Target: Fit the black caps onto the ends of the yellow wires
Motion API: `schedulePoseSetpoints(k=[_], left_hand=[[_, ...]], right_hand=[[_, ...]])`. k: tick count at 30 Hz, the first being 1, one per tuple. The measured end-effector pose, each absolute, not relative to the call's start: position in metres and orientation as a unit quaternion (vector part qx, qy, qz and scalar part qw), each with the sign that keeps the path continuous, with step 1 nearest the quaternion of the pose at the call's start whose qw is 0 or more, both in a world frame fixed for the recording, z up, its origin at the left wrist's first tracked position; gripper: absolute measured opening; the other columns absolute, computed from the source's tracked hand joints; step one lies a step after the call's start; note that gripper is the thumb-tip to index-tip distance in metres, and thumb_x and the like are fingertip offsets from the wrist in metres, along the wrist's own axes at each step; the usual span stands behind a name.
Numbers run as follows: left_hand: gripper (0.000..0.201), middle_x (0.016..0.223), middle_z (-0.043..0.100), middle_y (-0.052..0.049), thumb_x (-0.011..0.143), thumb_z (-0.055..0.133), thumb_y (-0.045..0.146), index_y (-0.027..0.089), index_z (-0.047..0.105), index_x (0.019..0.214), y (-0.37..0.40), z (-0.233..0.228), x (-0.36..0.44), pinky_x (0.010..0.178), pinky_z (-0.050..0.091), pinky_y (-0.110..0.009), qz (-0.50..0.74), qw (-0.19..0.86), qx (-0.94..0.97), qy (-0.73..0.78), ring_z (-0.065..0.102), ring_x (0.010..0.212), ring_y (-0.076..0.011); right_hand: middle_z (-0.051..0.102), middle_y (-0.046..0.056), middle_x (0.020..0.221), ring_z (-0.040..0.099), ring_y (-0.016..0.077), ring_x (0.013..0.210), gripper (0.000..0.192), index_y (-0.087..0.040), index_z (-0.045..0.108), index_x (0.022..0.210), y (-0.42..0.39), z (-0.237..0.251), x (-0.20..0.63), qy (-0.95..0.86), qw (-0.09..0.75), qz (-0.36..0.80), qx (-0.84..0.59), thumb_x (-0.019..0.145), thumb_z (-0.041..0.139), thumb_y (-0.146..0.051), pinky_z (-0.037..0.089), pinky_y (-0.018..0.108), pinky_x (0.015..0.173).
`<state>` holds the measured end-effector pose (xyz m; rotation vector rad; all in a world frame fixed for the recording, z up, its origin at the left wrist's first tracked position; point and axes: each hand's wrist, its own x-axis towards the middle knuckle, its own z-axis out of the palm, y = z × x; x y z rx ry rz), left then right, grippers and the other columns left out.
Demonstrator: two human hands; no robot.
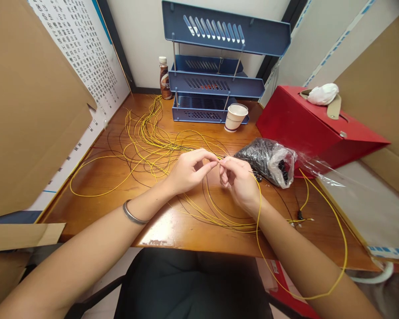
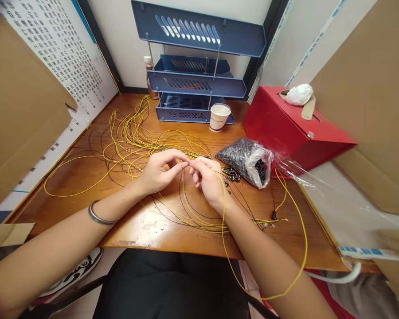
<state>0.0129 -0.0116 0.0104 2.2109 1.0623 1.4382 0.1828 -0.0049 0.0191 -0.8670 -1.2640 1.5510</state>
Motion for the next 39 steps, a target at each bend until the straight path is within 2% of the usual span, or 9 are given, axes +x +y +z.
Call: schedulePoseSetpoints(k=[39], left_hand=[[0.009,0.085,0.075,-0.004,0.093,0.066,0.023,0.016,0.072,0.091,-0.0130,0.0119,0.0137,0.066,0.049,-0.024,0.501,0.160,0.761,0.379,0.064,0.071,-0.0116]], right_hand=[[0.047,-0.005,0.043,0.037,0.0083,0.039,0.028,-0.020,0.058,0.058,-0.0054,0.0171,0.1831,-0.521,0.454,0.628,-0.358,0.083,0.062,-0.032,0.027,0.023,0.043]])
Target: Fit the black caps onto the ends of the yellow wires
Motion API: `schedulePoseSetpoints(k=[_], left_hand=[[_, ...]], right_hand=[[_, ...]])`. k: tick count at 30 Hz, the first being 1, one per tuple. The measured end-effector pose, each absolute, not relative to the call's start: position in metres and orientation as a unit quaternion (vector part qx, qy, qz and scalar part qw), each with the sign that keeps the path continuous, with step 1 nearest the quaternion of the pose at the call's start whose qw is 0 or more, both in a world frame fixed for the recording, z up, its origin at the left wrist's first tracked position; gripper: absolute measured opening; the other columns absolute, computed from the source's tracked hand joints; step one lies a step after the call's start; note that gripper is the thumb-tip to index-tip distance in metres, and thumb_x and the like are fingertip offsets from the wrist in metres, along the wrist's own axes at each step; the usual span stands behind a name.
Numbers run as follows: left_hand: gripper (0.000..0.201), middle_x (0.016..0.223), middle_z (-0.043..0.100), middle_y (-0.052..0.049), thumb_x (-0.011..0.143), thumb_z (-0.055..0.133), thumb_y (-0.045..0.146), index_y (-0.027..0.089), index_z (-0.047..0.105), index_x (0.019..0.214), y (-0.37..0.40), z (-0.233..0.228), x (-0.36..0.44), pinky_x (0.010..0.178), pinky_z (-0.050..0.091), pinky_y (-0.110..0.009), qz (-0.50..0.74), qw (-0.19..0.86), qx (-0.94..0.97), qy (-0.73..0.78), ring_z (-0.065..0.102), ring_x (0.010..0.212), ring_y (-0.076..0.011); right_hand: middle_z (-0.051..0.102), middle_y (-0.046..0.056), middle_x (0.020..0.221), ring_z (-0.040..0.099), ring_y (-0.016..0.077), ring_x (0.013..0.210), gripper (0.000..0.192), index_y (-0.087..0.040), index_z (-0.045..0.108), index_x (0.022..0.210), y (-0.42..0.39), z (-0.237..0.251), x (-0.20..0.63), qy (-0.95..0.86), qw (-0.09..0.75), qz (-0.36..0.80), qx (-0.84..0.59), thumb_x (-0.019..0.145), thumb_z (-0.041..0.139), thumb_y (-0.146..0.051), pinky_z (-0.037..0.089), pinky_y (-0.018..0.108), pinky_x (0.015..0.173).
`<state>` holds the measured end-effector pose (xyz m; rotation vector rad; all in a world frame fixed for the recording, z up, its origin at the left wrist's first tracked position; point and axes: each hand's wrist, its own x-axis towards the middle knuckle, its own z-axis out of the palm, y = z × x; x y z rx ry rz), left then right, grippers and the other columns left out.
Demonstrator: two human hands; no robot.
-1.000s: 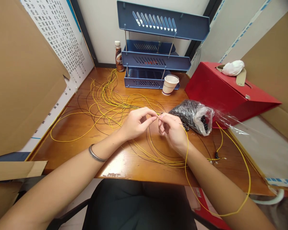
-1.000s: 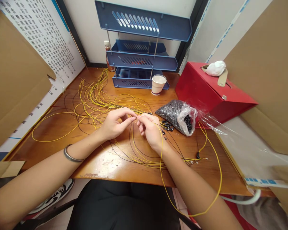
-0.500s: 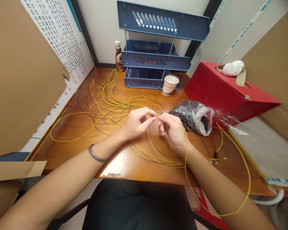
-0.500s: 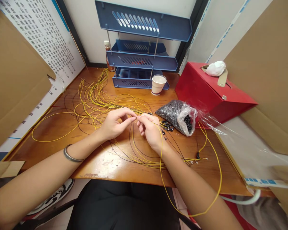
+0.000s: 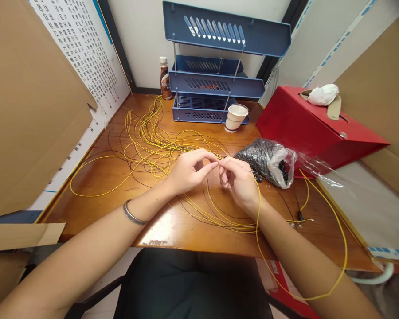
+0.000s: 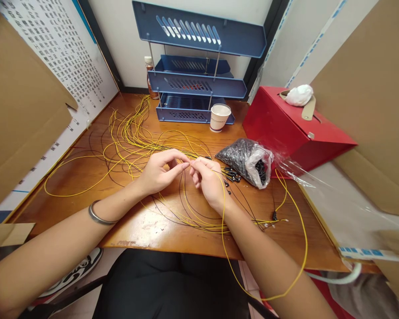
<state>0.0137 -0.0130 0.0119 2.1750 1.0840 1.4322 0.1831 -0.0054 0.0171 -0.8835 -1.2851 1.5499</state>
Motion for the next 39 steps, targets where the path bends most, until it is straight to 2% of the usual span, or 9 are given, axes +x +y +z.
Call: schedulePoseSetpoints(k=[39], left_hand=[[0.009,0.083,0.074,-0.004,0.092,0.066,0.023,0.016,0.071,0.089,-0.0143,0.0125,0.0138,0.066,0.049,-0.024,0.508,0.157,0.752,0.389,0.064,0.071,-0.0118]], right_hand=[[0.048,-0.005,0.043,0.038,0.0077,0.038,0.030,-0.019,0.059,0.058,-0.0064,0.0199,0.1820,-0.514,0.458,0.632,-0.356,0.084,0.064,-0.034,0.027,0.023,0.041]])
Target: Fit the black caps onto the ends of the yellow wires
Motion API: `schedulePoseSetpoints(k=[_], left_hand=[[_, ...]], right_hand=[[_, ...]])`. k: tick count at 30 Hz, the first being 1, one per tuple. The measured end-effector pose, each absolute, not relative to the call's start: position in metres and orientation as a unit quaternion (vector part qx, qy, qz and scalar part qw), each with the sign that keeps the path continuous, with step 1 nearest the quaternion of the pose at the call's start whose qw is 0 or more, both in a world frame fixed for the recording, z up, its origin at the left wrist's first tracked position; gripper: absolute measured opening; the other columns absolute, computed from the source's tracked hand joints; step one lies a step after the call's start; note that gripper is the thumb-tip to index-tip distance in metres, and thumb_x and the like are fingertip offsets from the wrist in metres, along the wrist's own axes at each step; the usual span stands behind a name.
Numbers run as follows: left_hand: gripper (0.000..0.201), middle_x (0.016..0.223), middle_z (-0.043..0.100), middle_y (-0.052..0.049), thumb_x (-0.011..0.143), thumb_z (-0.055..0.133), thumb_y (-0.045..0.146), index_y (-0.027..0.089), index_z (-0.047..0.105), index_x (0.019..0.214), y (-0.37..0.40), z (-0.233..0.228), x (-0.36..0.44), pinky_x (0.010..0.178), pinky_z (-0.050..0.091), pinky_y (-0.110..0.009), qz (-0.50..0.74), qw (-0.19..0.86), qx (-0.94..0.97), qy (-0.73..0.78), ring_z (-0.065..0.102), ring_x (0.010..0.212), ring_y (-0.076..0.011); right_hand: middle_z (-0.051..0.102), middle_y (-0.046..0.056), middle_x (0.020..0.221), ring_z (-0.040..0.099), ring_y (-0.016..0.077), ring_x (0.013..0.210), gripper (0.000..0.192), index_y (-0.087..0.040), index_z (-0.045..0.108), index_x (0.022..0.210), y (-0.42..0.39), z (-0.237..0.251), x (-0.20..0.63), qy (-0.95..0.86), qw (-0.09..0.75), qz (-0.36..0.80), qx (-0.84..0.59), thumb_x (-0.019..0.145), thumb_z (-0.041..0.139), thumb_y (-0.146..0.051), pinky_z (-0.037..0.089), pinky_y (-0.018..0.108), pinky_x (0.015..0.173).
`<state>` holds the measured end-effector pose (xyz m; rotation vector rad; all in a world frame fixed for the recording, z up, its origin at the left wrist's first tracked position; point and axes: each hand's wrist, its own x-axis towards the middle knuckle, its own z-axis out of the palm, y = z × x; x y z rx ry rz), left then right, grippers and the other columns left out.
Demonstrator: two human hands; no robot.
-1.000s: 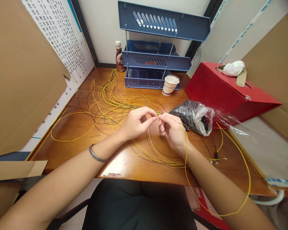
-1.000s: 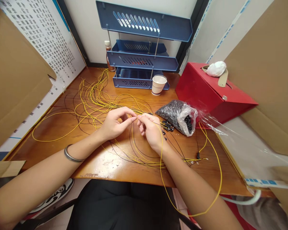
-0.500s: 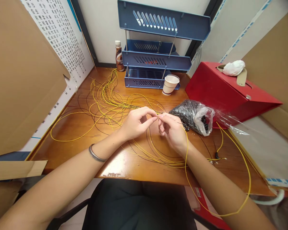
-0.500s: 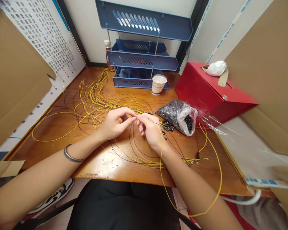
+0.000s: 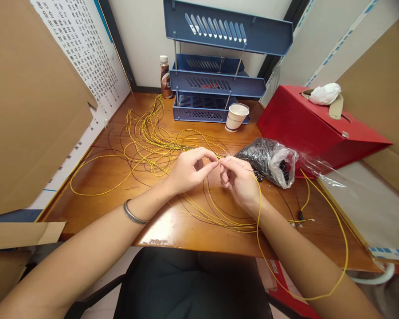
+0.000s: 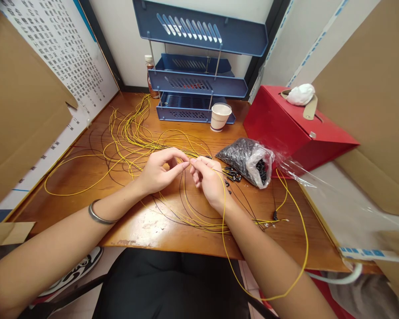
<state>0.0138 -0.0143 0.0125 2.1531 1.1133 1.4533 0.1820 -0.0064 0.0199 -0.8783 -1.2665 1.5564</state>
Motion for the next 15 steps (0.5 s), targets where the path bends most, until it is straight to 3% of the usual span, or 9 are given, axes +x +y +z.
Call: schedulePoseSetpoints(k=[15], left_hand=[[0.008,0.083,0.075,-0.004,0.092,0.067,0.020,0.014,0.072,0.090,-0.0132,0.0112,0.0138,0.067,0.049,-0.023,0.513,0.149,0.759,0.373,0.063,0.068,-0.0105]], right_hand=[[0.049,-0.005,0.044,0.039,0.0072,0.038,0.030,-0.019,0.060,0.059,-0.0059,0.0179,0.1831,-0.513,0.459,0.636,-0.349,0.086,0.064,-0.032,0.028,0.022,0.041]])
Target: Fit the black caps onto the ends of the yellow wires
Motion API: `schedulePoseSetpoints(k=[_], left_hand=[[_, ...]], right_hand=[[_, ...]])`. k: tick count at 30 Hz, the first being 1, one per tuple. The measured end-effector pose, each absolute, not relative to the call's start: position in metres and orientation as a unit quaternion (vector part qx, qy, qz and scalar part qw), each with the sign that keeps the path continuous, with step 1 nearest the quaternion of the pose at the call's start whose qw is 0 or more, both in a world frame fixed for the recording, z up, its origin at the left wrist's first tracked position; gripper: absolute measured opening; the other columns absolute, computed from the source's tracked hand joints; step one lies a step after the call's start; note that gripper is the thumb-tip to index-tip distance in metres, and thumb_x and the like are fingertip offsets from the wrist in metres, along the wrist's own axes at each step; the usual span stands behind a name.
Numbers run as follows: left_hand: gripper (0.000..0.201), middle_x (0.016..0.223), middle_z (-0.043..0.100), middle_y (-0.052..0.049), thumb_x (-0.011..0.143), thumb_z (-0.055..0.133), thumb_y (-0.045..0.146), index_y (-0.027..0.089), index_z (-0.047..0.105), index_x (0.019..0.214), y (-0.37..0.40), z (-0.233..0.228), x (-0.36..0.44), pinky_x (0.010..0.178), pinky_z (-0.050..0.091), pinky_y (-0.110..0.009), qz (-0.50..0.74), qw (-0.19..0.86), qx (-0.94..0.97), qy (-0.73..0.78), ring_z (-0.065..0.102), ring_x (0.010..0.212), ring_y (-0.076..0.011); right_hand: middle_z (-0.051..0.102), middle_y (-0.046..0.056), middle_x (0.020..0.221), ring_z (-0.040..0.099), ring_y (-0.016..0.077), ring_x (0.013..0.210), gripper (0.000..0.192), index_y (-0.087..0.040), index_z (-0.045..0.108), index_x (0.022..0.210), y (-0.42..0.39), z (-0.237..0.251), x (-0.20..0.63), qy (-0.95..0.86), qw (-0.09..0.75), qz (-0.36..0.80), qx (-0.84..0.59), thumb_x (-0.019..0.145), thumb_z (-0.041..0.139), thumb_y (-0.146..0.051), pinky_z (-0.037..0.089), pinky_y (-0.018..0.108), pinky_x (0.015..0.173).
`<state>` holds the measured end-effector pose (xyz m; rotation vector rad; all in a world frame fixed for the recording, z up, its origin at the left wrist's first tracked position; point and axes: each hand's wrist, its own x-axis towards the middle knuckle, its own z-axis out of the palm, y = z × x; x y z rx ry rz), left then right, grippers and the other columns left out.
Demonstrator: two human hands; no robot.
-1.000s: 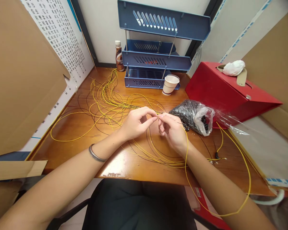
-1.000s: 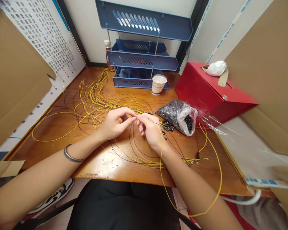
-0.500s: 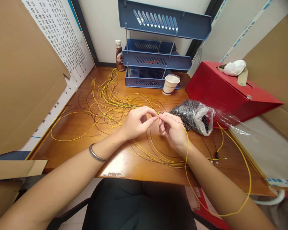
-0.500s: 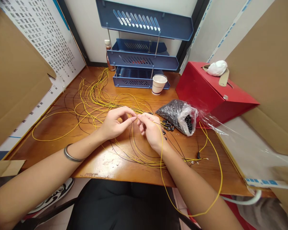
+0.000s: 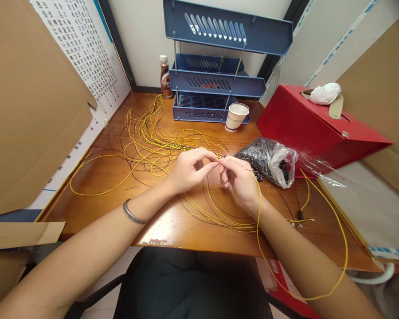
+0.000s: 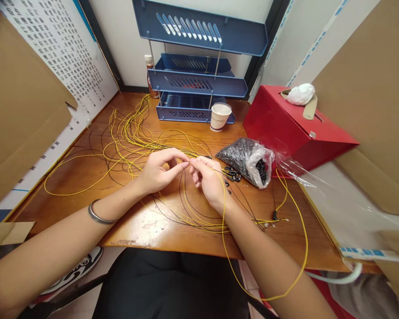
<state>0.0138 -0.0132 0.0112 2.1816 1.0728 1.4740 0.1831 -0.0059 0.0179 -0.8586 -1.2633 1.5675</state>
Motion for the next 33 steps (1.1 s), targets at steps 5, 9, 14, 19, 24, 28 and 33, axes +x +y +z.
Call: schedulePoseSetpoints(k=[5,9,14,19,24,28,33], left_hand=[[0.008,0.083,0.075,-0.004,0.092,0.067,0.020,0.014,0.072,0.091,-0.0133,0.0114,0.0136,0.067,0.049,-0.023,0.512,0.149,0.761,0.371,0.064,0.070,-0.0105],[0.009,0.083,0.075,-0.004,0.092,0.066,0.020,0.014,0.072,0.090,-0.0137,0.0118,0.0140,0.067,0.049,-0.024,0.512,0.149,0.759,0.373,0.063,0.069,-0.0105],[0.011,0.082,0.074,-0.004,0.092,0.065,0.022,0.014,0.072,0.090,-0.0137,0.0120,0.0143,0.065,0.049,-0.024,0.509,0.154,0.756,0.382,0.063,0.069,-0.0111],[0.010,0.078,0.072,-0.003,0.092,0.065,0.023,0.014,0.071,0.089,-0.0140,0.0115,0.0144,0.063,0.047,-0.023,0.507,0.156,0.753,0.389,0.059,0.064,-0.0100],[0.009,0.077,0.071,-0.002,0.090,0.066,0.022,0.015,0.070,0.088,-0.0146,0.0121,0.0144,0.061,0.046,-0.023,0.508,0.161,0.752,0.387,0.057,0.062,-0.0096],[0.008,0.078,0.071,-0.003,0.090,0.067,0.021,0.015,0.071,0.088,-0.0138,0.0117,0.0140,0.061,0.047,-0.023,0.511,0.160,0.756,0.378,0.058,0.063,-0.0096],[0.009,0.078,0.072,-0.003,0.091,0.067,0.022,0.015,0.072,0.089,-0.0136,0.0111,0.0139,0.061,0.047,-0.023,0.510,0.160,0.757,0.376,0.059,0.063,-0.0097]], right_hand=[[0.049,-0.005,0.044,0.039,0.0073,0.038,0.030,-0.019,0.060,0.059,-0.0048,0.0162,0.1832,-0.517,0.459,0.635,-0.345,0.086,0.063,-0.031,0.029,0.022,0.042],[0.049,-0.005,0.044,0.039,0.0074,0.038,0.030,-0.019,0.060,0.060,-0.0048,0.0154,0.1832,-0.521,0.459,0.632,-0.344,0.087,0.063,-0.032,0.029,0.022,0.041],[0.049,-0.005,0.043,0.039,0.0072,0.038,0.030,-0.019,0.060,0.059,-0.0051,0.0156,0.1828,-0.518,0.460,0.632,-0.347,0.086,0.063,-0.032,0.028,0.022,0.041],[0.048,-0.005,0.043,0.038,0.0074,0.038,0.030,-0.019,0.060,0.059,-0.0051,0.0166,0.1825,-0.520,0.457,0.630,-0.351,0.085,0.064,-0.033,0.028,0.021,0.041],[0.048,-0.005,0.044,0.038,0.0075,0.039,0.031,-0.019,0.059,0.059,-0.0060,0.0175,0.1826,-0.522,0.456,0.627,-0.355,0.086,0.064,-0.033,0.028,0.022,0.041],[0.049,-0.005,0.044,0.039,0.0076,0.039,0.031,-0.019,0.059,0.059,-0.0059,0.0180,0.1824,-0.524,0.455,0.627,-0.355,0.086,0.064,-0.033,0.029,0.022,0.041],[0.048,-0.005,0.043,0.039,0.0078,0.039,0.031,-0.019,0.059,0.059,-0.0053,0.0175,0.1828,-0.524,0.455,0.627,-0.355,0.086,0.064,-0.034,0.029,0.022,0.041]])
